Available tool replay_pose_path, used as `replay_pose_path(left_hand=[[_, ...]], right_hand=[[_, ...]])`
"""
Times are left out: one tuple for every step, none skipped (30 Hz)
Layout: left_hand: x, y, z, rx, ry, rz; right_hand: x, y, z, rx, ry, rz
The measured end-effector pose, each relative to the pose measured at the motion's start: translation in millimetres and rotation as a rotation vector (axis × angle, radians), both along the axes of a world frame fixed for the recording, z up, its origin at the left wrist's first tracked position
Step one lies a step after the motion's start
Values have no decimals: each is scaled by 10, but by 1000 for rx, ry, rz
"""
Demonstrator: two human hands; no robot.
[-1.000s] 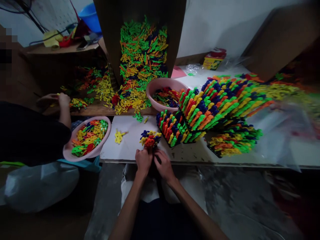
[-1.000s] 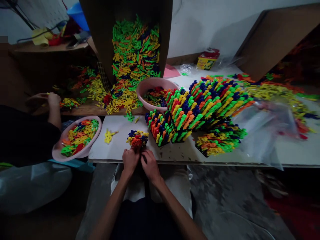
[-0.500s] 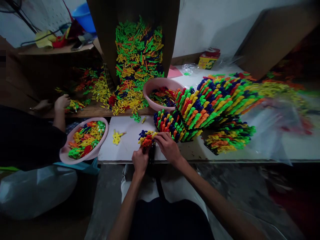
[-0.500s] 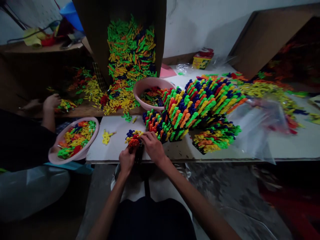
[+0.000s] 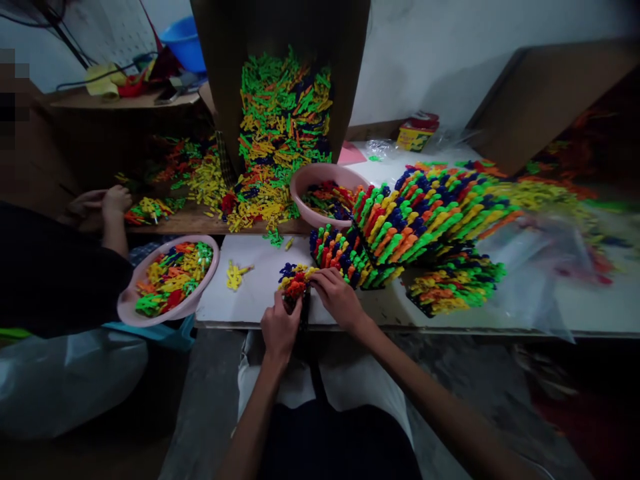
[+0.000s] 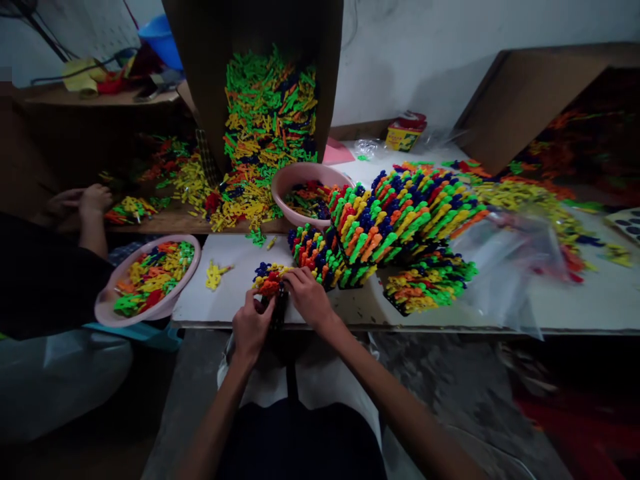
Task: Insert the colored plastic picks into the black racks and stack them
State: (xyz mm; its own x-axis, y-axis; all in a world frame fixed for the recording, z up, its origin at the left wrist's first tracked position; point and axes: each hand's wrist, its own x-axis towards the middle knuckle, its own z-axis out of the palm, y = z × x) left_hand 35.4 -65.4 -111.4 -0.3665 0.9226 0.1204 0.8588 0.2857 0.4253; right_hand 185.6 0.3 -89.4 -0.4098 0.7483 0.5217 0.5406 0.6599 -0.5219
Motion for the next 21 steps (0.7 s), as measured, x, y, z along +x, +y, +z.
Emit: replay_pose_path(left_hand=[[-9, -6, 53, 71, 30, -29], [-20, 2, 109, 143, 66, -70], [-33, 22, 165, 206, 105, -121], [-49, 51, 216, 252, 142, -175], [-65, 87, 259, 283, 173, -225], [-80, 123, 289, 301, 196, -267], [-93, 155, 306, 311, 211, -304], [-104, 180, 308, 319, 215, -331], [-112, 197, 297, 326, 212, -346], [-118, 207, 274, 339, 201, -346], [-123, 213, 244, 360, 184, -337], [-128, 217, 209, 391, 160, -326], [-133, 223, 173, 432, 134, -317], [-139, 233, 140, 475, 107, -317], [-145, 248, 113, 516, 85, -327], [-151, 266, 94, 550, 69, -343], [-156, 287, 82, 575, 59, -361], [-159, 308, 78, 591, 54, -378], [-161, 324, 80, 599, 52, -390], [-163, 333, 86, 605, 50, -399], [-164, 332, 95, 608, 46, -409]], right_hand=[[4, -1, 2, 0, -11, 1], [8, -1, 4, 2, -18, 2], [11, -2, 6, 4, -22, 4], [12, -2, 8, 5, -24, 7], [12, -2, 10, 6, -26, 10], [9, -1, 12, 6, -24, 11], [4, 0, 15, 4, -21, 12], [-2, 3, 16, 0, -18, 11], [-9, 6, 17, -3, -16, 10], [-15, 10, 17, -3, -17, 7], [-20, 15, 16, 0, -23, 1], [-22, 20, 14, 5, -32, -3], [-22, 25, 12, 12, -43, -2], [-20, 31, 10, 19, -52, 2], [-16, 35, 8, 25, -56, 11], [-11, 39, 7, 31, -57, 22], [-6, 43, 6, 36, -55, 33], [-2, 47, 7, 41, -52, 42], [2, 51, 8, 44, -50, 48], [3, 56, 11, 46, -50, 52], [3, 61, 15, 46, -53, 55]])
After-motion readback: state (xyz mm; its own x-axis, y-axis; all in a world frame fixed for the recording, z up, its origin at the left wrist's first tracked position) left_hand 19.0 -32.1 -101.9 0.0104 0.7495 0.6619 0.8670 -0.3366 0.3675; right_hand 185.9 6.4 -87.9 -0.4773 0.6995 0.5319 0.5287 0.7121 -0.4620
